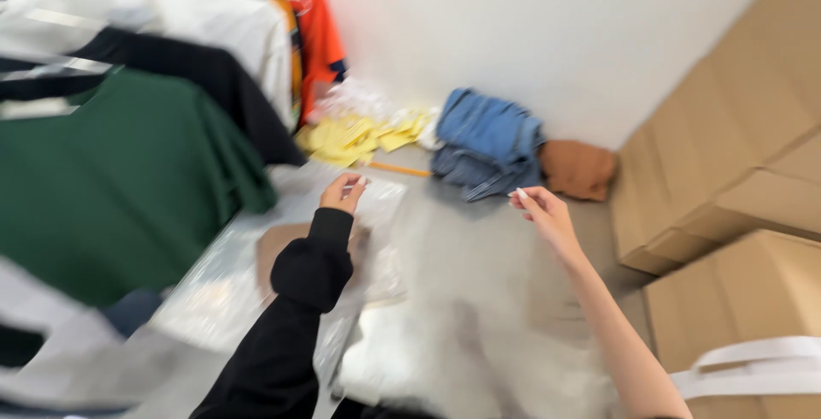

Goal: The person wraps a folded brown garment in a clear plastic bag and places it inside a cardboard box. They then close the box and tie it securely with a white ribbon, finishing with a bow on top.

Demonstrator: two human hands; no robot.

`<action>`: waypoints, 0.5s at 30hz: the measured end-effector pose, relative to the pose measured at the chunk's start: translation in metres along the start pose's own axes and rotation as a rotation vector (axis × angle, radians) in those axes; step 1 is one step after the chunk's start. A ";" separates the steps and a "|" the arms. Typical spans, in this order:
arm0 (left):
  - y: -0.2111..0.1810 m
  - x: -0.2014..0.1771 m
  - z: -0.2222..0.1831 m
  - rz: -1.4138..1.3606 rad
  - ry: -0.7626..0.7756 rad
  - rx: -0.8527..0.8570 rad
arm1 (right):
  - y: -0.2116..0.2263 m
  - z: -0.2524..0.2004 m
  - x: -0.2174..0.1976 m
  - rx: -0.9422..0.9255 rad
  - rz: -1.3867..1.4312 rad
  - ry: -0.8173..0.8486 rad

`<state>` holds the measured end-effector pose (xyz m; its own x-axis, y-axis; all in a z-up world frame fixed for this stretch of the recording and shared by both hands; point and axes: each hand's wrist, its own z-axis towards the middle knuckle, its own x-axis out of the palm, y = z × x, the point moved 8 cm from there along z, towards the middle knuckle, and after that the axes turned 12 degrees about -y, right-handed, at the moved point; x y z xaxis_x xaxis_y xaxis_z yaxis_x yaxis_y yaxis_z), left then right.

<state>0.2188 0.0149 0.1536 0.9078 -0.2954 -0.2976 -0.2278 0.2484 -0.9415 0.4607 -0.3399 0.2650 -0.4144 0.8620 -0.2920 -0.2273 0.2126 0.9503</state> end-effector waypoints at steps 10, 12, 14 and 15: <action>-0.242 0.159 -0.033 -0.432 0.391 -0.002 | 0.035 0.013 -0.248 0.020 0.297 -0.429; -0.282 0.183 -0.040 -0.433 0.452 0.010 | 0.039 0.011 -0.286 0.036 0.344 -0.507; -0.305 0.213 -0.035 -0.513 0.483 -0.011 | 0.036 0.024 -0.321 0.063 0.473 -0.528; -0.313 0.225 -0.032 -0.579 0.495 -0.052 | 0.032 0.029 -0.333 0.104 0.602 -0.522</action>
<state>0.4829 -0.1582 0.3759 0.6267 -0.7472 0.2212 0.2088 -0.1125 -0.9715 0.6170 -0.6064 0.3957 0.0314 0.9407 0.3379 -0.0017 -0.3380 0.9412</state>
